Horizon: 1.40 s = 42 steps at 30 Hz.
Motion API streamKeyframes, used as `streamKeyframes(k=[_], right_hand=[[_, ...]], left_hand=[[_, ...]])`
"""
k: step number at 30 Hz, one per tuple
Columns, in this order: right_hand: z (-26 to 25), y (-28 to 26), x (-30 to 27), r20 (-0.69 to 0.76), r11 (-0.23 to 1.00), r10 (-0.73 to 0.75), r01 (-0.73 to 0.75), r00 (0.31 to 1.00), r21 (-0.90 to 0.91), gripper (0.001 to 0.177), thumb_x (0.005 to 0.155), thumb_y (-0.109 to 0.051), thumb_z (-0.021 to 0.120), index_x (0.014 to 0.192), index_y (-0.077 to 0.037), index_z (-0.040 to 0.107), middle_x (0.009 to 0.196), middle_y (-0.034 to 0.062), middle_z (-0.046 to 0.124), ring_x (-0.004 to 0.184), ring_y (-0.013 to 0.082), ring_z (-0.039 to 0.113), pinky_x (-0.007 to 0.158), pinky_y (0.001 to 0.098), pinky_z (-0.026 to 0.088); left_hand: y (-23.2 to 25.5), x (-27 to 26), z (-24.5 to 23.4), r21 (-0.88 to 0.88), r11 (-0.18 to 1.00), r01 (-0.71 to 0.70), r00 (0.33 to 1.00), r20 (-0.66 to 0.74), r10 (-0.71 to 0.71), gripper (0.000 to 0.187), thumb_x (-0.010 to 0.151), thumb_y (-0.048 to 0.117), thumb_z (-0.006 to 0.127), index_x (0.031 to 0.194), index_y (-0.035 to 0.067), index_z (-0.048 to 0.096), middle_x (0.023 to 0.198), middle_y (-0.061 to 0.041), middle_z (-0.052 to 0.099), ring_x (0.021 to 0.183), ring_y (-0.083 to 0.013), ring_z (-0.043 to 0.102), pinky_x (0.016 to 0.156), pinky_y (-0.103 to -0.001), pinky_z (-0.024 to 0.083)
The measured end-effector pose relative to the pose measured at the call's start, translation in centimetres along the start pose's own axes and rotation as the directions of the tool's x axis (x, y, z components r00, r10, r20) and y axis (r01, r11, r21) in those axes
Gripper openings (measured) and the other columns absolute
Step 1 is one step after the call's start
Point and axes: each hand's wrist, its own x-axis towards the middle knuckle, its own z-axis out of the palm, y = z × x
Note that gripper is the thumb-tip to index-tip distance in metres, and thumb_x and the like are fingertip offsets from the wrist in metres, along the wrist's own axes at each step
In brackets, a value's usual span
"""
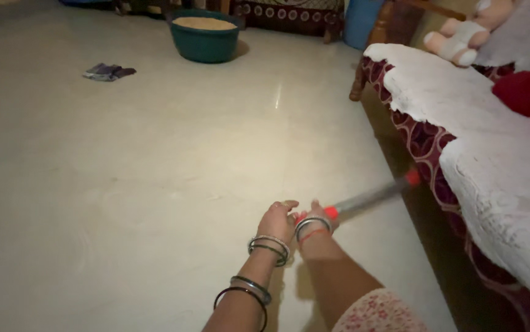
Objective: The person sweeps a tiled floor with a broom, then kneels to gather scattered grains by hand and places them into a green basin. The person resumes sweeping the floor around a bed and other furniture.
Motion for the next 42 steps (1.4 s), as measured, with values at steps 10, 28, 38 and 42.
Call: streamKeyframes(k=[10,28,38,42], right_hand=[[-4.4,-3.6,10.6,-0.118,0.981,0.143,-0.126,0.983,0.147,0.037,0.094,-0.023,0.069,0.118,-0.007,0.045,0.090,0.0120,0.056,0.068,0.0252,0.057,0.056,0.0405,0.051],[-8.1,-7.2,37.2,0.019,0.962,0.131,-0.122,0.991,-0.243,0.025,0.090,-0.008,0.064,0.107,-0.004,0.047,0.082,0.0106,0.058,0.069,0.0273,0.061,0.060,0.0441,0.057],[-5.6,-12.0,34.3,0.298,0.777,0.140,0.082,0.944,-0.625,0.007,0.086,-0.002,0.064,0.086,0.002,0.058,0.069,0.0150,0.060,0.059,0.0293,0.061,0.053,0.0430,0.054],[-3.4,-10.2,30.2,0.318,0.738,0.191,0.078,0.929,-0.670,0.006,0.081,-0.001,0.067,0.082,-0.003,0.062,0.066,0.0115,0.061,0.058,0.0269,0.062,0.053,0.0426,0.055]], left_hand=[[-1.8,4.1,8.3,0.286,0.934,-0.213,0.932,0.346,0.107,0.046,0.093,0.012,0.057,0.139,0.015,0.059,0.124,-0.017,0.065,0.111,-0.0346,0.065,0.095,-0.044,0.053],[-2.8,10.5,22.8,0.164,0.985,0.050,0.924,0.366,-0.107,0.032,0.097,0.019,0.057,0.128,0.011,0.059,0.119,-0.020,0.064,0.111,-0.0372,0.063,0.096,-0.046,0.051],[-1.4,13.2,23.7,0.172,0.982,-0.079,0.822,0.568,-0.034,0.027,0.094,0.031,0.070,0.100,0.005,0.069,0.106,-0.020,0.069,0.104,-0.0364,0.066,0.094,-0.044,0.051],[-2.1,14.9,22.2,0.160,0.961,-0.227,0.800,0.593,0.090,0.028,0.086,0.025,0.073,0.105,0.005,0.066,0.111,-0.019,0.067,0.102,-0.0384,0.065,0.092,-0.045,0.050]])
